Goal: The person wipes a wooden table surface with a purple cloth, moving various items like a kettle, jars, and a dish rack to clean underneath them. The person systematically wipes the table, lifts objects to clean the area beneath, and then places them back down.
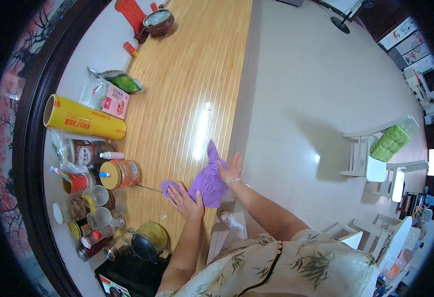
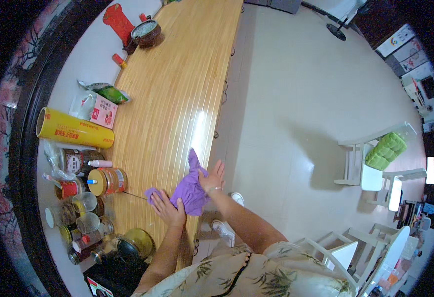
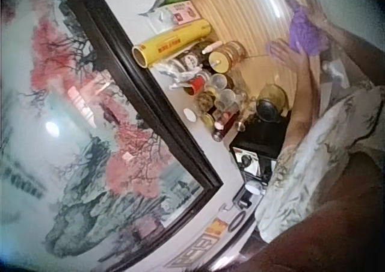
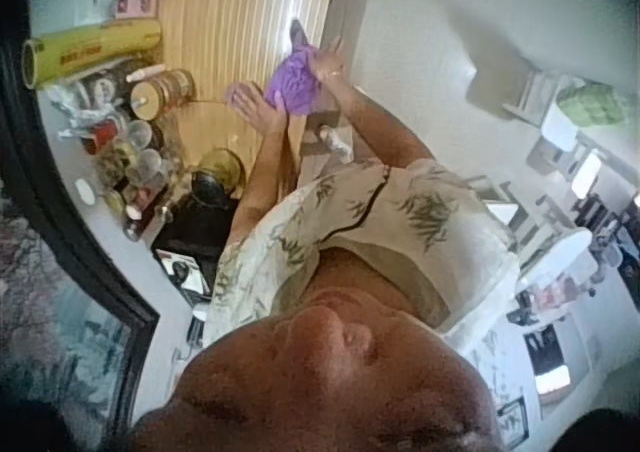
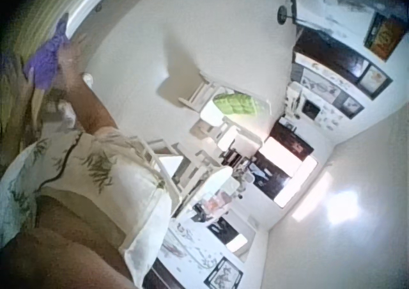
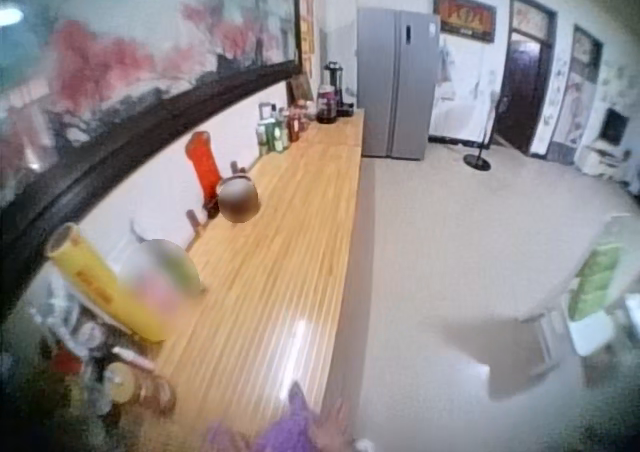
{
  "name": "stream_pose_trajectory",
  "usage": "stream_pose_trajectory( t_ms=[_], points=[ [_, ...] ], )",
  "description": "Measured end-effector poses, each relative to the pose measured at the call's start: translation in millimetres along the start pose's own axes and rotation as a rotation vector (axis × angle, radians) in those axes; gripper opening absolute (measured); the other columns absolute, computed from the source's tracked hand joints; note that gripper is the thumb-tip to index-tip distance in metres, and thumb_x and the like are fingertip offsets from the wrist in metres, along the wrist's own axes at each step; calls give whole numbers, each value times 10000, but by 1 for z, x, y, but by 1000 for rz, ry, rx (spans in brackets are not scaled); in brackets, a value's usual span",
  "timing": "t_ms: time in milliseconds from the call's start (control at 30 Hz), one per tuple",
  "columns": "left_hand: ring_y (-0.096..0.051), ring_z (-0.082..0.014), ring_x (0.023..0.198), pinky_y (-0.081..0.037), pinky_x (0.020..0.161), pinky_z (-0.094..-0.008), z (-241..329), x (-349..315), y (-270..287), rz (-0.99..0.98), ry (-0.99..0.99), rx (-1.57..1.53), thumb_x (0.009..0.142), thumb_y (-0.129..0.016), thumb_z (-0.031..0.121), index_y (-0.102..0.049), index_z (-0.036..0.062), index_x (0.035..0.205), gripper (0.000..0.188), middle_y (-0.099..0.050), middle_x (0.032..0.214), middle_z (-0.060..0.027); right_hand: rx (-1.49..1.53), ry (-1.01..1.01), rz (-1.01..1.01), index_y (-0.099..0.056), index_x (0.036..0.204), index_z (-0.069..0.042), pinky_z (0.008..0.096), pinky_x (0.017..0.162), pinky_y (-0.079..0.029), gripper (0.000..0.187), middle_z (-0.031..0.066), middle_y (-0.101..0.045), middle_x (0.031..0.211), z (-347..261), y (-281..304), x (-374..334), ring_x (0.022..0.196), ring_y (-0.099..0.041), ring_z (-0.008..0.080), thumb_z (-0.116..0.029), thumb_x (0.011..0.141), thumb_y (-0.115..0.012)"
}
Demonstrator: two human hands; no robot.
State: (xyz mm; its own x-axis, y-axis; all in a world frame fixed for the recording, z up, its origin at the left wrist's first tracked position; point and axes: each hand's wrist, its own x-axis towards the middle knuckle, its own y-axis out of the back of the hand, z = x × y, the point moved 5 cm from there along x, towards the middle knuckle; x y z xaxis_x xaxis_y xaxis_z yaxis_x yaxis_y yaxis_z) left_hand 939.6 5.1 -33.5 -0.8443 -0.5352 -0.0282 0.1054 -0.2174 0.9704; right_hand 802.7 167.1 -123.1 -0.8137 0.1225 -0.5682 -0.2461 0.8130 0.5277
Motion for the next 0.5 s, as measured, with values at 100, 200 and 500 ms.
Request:
stream_pose_trajectory(
  t_ms=[100, 200, 500],
  points=[
    [-130, -406, 1439, -82, 1148, -551, 10, 4, 2, -2, -18, 2, 874, -545, 438, -273, 46, 1478, 770, -187, 1533, -267, 105, -31, 135, -71, 1486, 51, 409, 1166, -188, 1162, 301, -110, 1534, -45, 25, 61, 1436, -136, 402, -595, 742, -686],
    [-140, -405, 1437, -91, 1146, -552, 5, -2, 1, 12, -30, 31, 881, -538, 442, -278, 47, 1476, 760, -188, 1534, -262, 113, -52, 186, -82, 1487, 45, 408, 1167, -191, 1154, 294, -108, 1537, -76, 40, 69, 1435, -145, 398, -594, 740, -686],
    [-155, -404, 1433, -104, 1146, -551, 2, 1, -4, 54, -21, 30, 874, -554, 426, -284, 44, 1473, 760, -204, 1529, -262, 17, 32, 42, -48, 1500, 20, 443, 1161, -193, 1131, 259, -124, 1548, 17, 4, -22, 1424, -166, 417, -561, 760, -675]
  ],
)
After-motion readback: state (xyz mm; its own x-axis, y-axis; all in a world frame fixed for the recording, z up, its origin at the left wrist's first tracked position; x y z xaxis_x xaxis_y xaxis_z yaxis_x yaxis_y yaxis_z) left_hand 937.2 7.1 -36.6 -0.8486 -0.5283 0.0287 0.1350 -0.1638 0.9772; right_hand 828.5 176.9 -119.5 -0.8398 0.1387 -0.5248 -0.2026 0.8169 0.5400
